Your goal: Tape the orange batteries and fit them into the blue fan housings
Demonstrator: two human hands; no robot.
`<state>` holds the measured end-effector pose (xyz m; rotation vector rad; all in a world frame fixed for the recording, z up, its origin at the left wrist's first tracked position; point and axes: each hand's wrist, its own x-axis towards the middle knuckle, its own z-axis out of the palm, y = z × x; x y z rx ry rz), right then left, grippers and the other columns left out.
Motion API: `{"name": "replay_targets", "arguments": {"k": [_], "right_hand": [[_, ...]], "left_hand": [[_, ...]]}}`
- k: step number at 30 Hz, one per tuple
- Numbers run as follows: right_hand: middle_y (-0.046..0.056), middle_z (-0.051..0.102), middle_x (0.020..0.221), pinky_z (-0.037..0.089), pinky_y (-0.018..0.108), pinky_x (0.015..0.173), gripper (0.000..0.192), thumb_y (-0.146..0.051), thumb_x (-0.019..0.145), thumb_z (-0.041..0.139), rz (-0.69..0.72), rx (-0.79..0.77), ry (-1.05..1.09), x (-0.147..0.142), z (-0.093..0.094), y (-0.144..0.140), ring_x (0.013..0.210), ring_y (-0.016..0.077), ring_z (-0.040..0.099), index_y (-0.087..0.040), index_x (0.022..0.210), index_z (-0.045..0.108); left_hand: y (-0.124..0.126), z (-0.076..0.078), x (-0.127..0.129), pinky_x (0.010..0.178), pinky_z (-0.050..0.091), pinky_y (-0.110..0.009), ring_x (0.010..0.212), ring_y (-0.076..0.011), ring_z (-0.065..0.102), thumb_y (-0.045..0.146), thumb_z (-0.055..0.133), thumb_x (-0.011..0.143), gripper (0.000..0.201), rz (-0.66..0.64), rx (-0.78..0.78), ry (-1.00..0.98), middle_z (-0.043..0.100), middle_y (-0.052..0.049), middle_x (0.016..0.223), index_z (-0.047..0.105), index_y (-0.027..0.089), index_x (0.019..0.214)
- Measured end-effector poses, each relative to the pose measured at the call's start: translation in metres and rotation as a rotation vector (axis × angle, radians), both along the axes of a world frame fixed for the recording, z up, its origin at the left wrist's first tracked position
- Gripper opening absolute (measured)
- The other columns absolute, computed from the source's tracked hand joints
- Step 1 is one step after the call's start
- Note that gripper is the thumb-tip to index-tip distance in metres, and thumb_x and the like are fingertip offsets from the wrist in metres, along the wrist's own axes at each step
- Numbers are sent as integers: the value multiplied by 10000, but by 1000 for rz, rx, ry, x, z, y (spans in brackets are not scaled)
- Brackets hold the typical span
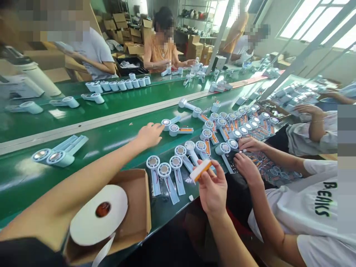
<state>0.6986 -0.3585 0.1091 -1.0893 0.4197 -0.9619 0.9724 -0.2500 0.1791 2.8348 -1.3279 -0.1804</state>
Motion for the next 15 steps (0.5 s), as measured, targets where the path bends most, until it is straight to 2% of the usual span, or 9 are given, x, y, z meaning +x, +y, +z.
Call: {"name": "replay_targets", "arguments": {"k": [2, 3, 4, 6, 8, 10, 11, 13, 15], "right_hand": [[31, 859, 1117, 730, 370, 767, 392, -344, 807, 980, -29, -17, 27, -10, 0, -7, 926, 234, 856, -363, 1109, 730], [33, 856, 1124, 736, 390, 769, 393, -331, 793, 990, -52, -32, 35, -15, 3, -13, 945, 249, 858, -349, 1076, 717], [32, 852, 1129, 741, 402, 774, 398, -317, 778, 1000, -76, -50, 39, -20, 6, -19, 971, 260, 859, -335, 1041, 702], [26, 850, 1128, 744, 397, 777, 418, -302, 756, 1019, -109, -87, 43, -26, 15, -33, 1003, 262, 858, -313, 992, 674], [7, 855, 1085, 740, 368, 745, 468, -307, 731, 1043, -90, -127, 32, -23, 25, -47, 920, 233, 860, -322, 1013, 671], [-13, 857, 1034, 740, 375, 725, 544, -338, 710, 1059, 3, -162, 35, -6, 37, -58, 814, 213, 849, -356, 1108, 687], [-13, 857, 1020, 743, 394, 729, 569, -358, 704, 1062, 76, -188, 51, 10, 43, -61, 799, 216, 846, -361, 1141, 697], [16, 861, 1044, 747, 441, 772, 562, -391, 702, 1055, 262, -256, 112, 54, 50, -62, 867, 245, 853, -332, 1153, 726], [58, 861, 1113, 740, 474, 864, 534, -416, 700, 1041, 462, -332, 161, 110, 50, -52, 999, 271, 849, -285, 1130, 753]], "left_hand": [[-60, -12, 28, 1157, 543, -529, 1510, -390, 536, 300, 749, 981, 629, -31, 20, 10, 562, -181, 1654, 575, 230, 1581], [-79, -16, 40, 1122, 573, -537, 1441, -370, 599, 333, 769, 984, 590, -44, 32, 17, 601, -179, 1601, 605, 219, 1539], [-90, -19, 51, 1083, 603, -541, 1350, -335, 662, 379, 771, 997, 529, -61, 43, 23, 651, -173, 1522, 639, 204, 1479], [-89, -20, 69, 1057, 626, -509, 1215, -278, 730, 458, 703, 1033, 416, -111, 49, 24, 721, -122, 1362, 694, 158, 1322], [-62, -19, 83, 1042, 619, -447, 1150, -266, 759, 433, 640, 1001, 327, -175, 45, 20, 753, -70, 1217, 723, 152, 1146], [-17, -20, 91, 984, 618, -412, 1061, -281, 783, 336, 682, 859, 198, -228, 49, 24, 772, -60, 1080, 731, 178, 967], [8, -22, 93, 942, 624, -409, 1008, -290, 787, 271, 736, 766, 138, -244, 56, 30, 779, -77, 1024, 725, 193, 878], [54, -30, 90, 899, 630, -407, 987, -305, 773, 173, 803, 639, 167, -253, 49, 41, 787, -123, 1007, 703, 214, 766], [85, -40, 83, 939, 617, -388, 1064, -299, 753, 148, 824, 612, 196, -236, 1, 40, 798, -132, 1077, 716, 232, 752]]}}
